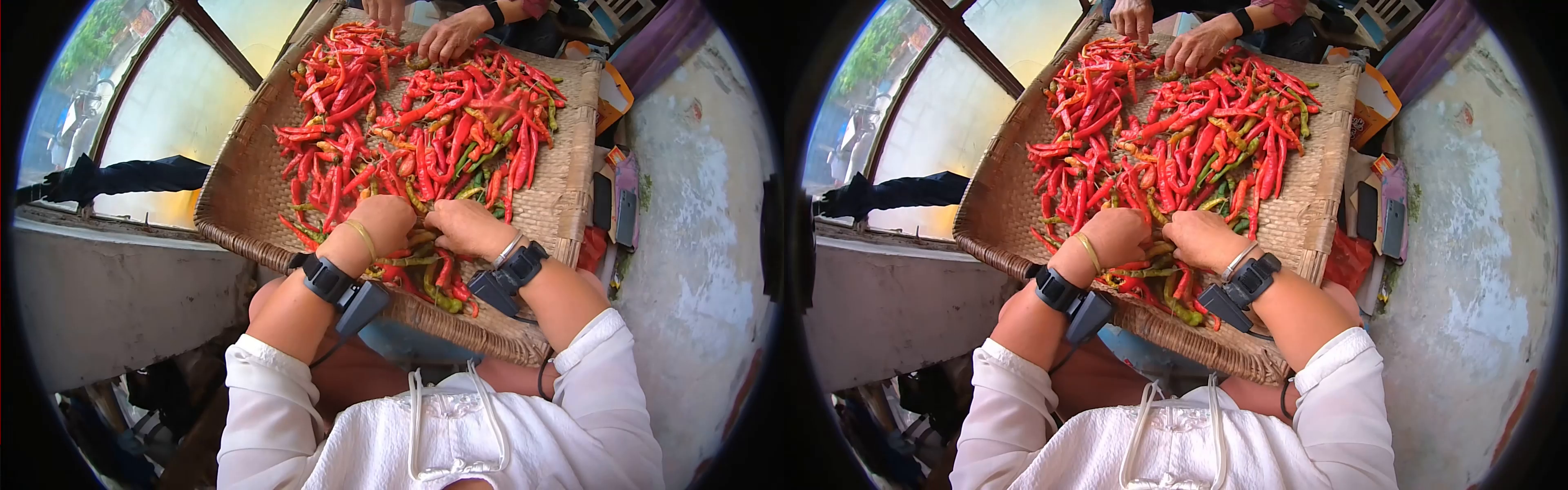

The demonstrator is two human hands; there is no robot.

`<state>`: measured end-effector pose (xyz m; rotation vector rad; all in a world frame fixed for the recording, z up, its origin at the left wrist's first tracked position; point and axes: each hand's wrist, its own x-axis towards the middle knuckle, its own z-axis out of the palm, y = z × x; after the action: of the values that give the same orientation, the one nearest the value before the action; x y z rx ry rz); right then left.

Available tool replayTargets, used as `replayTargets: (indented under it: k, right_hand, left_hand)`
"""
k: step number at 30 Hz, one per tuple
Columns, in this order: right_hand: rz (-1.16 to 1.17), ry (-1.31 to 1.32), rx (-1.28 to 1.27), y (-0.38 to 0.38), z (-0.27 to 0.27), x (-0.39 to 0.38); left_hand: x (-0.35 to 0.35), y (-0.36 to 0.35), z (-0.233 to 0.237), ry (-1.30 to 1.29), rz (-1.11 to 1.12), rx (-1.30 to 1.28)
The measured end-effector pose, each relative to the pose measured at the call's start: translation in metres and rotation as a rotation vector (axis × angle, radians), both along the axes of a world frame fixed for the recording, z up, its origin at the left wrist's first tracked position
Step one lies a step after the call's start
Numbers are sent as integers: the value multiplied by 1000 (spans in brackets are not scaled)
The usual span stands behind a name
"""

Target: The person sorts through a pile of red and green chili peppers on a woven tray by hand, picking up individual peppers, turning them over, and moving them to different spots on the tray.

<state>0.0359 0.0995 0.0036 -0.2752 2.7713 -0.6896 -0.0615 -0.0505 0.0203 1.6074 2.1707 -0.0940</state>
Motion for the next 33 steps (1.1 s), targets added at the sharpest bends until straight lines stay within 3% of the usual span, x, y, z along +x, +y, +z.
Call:
replayTargets:
  k: [4, 6, 9, 13, 15, 17, 18, 19, 21, 23, 25, 31, 33]
  right_hand:
    - [-15, -45, 6, 5, 8, 1]
    - [-15, -22, -42, 14, 15, -1]
    - [-33, 2, -166, 28, 32, -1]
    - [-148, -290, -188, 44, 71, 0]
    - [-320, -181, -356, 62, 68, 0]
    - [-723, -40, -886, 65, 63, -7]
    - [-770, 92, -969, 66, 60, -10]
    - [-769, 91, -969, 63, 56, -10]
    - [-698, 123, -620, 50, 53, -10]
    - [-592, -21, -716, 35, 59, -7]
    - [-428, -279, -995, 24, 62, -6]
    - [-374, -403, -945, 22, 49, -4]
    - [-264, -522, -591, 36, 52, -5]
  left_hand:
    - [-2, 0, 9, -124, -25, 42]
    - [-6, -6, 11, -277, 39, 210]
    - [-12, -8, 23, -178, 122, 170]
    - [-22, -15, 43, -341, 317, 357]
    - [-25, -18, 47, -380, 324, 446]
    - [-24, -18, 53, -609, 400, 399]
    - [-23, -17, 51, -736, 386, 464]
    - [-21, -17, 50, -736, 387, 465]
    - [-18, -14, 54, -974, 429, 518]
    - [-17, -11, 55, -911, 406, 519]
    - [-15, -5, 54, -848, 382, 526]
    - [-15, 7, 43, -837, 358, 587]
    - [-22, 4, 42, -258, 269, 663]
